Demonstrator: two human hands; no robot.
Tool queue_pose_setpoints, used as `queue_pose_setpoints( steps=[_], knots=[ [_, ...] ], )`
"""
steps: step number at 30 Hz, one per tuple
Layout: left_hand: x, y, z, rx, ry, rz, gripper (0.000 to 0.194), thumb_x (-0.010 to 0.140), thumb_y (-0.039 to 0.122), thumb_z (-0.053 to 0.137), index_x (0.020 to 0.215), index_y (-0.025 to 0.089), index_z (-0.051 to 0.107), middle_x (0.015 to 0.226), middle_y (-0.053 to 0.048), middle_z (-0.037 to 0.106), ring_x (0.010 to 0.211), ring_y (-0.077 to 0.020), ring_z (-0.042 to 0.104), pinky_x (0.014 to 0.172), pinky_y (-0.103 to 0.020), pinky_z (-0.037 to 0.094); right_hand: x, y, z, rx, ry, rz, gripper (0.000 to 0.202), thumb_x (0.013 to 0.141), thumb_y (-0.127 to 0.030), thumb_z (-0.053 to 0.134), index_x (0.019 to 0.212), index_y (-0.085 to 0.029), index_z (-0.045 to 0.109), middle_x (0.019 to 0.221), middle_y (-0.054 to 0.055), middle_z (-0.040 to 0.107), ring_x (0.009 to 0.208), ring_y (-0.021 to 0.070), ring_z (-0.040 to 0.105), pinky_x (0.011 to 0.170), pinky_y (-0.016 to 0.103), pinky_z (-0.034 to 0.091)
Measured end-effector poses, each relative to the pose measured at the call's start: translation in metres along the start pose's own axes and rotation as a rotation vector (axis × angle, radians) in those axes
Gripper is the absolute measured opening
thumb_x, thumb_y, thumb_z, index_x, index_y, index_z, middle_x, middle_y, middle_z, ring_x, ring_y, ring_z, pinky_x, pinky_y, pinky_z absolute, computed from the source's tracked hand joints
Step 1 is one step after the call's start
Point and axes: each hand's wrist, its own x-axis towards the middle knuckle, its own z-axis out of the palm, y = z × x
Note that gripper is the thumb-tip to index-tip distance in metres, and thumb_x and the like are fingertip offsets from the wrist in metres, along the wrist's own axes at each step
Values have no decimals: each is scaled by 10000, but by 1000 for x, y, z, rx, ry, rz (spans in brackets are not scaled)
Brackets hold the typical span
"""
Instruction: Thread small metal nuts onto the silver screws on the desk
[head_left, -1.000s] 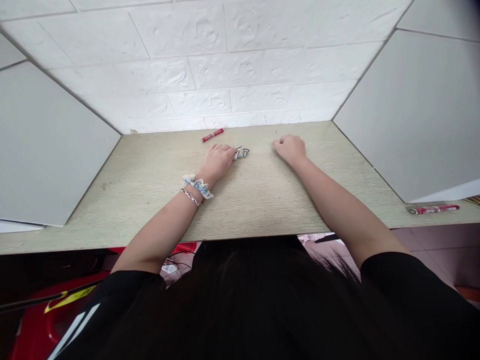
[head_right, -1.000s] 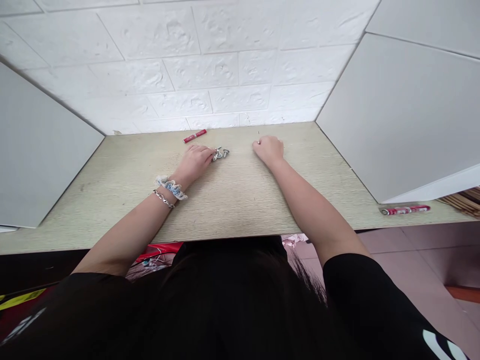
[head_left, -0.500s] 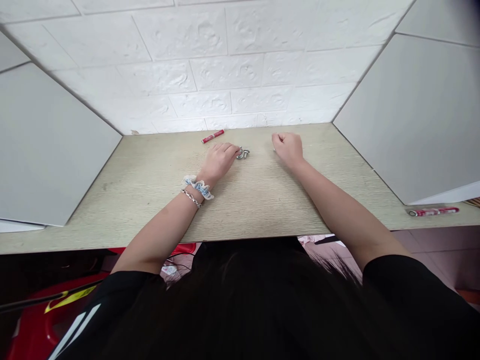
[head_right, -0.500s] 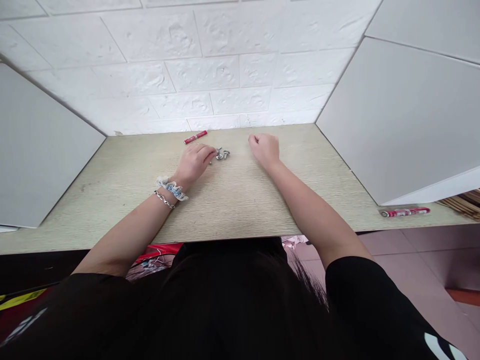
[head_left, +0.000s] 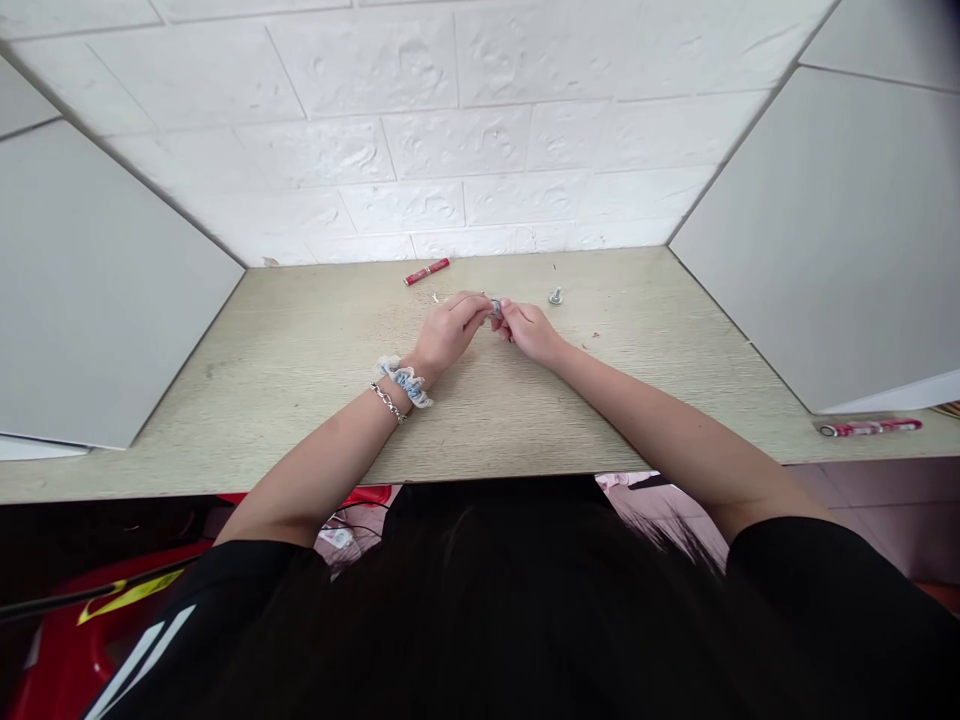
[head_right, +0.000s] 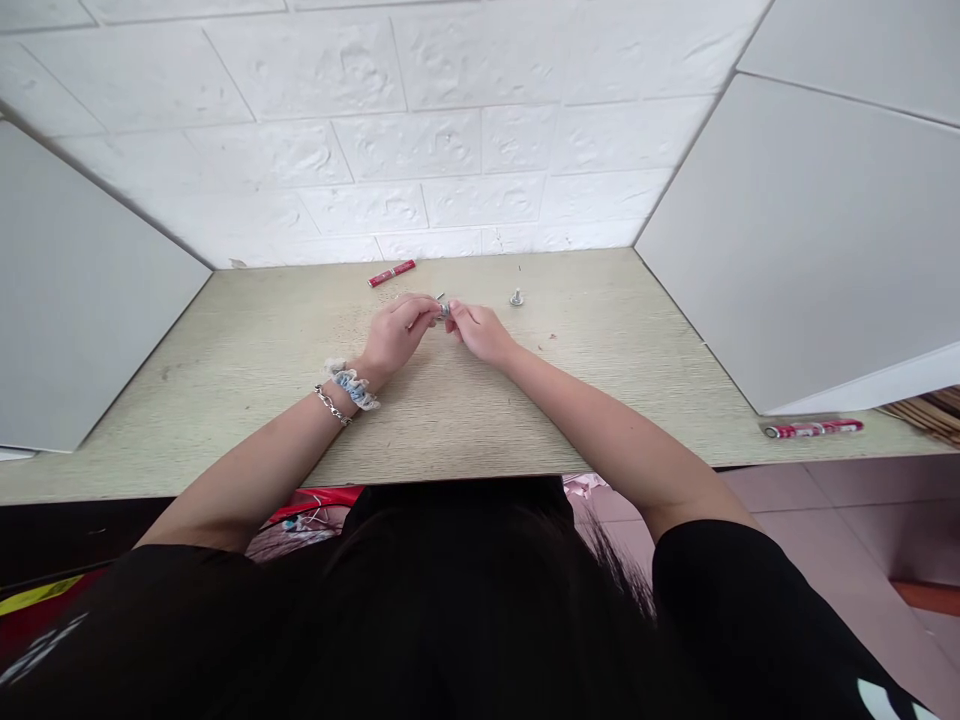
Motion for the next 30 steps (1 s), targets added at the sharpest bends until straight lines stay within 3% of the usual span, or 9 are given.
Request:
queue_pose_setpoints(
  steps=[6, 17, 26, 30],
  knots=[
    [1, 1, 1, 8, -45, -47, 190, 975, 222, 473, 956, 188, 659, 973, -55, 712, 931, -149, 643, 862, -310, 515, 2, 1, 2, 74, -40, -21, 660, 835, -791, 305, 795, -189, 571, 623, -4, 553, 555, 109, 452, 583, 264, 375],
    [3, -3, 1, 2, -120, -75, 192, 931, 239, 571, 1072, 175, 685, 994, -65, 720, 923, -164, 650, 849, -298, 505, 0, 0, 2, 16, -38, -83, 627, 863, -759, 297, 682, -196, 503, 659, 3, 533, 649, 117, 485, 639, 264, 378],
    [3, 0, -3, 28, -156, -138, 249, 940, 334, 542, 1019, 180, 721, 835, -53, 706, 747, -154, 616, 747, -285, 496, 0, -2, -2, -48, -44, -79, 561, 898, -689, 340, 679, -197, 496, 663, -2, 534, 653, 115, 491, 655, 264, 381],
    [3, -1, -2, 25, -152, -165, 266, 943, 349, 531, 1009, 176, 722, 831, -52, 707, 738, -151, 615, 739, -286, 491, 0, -3, -1, -4, -48, -71, 436, 899, -610, 431, 801, -197, 534, 714, -8, 559, 661, 114, 500, 655, 264, 390]
  ],
)
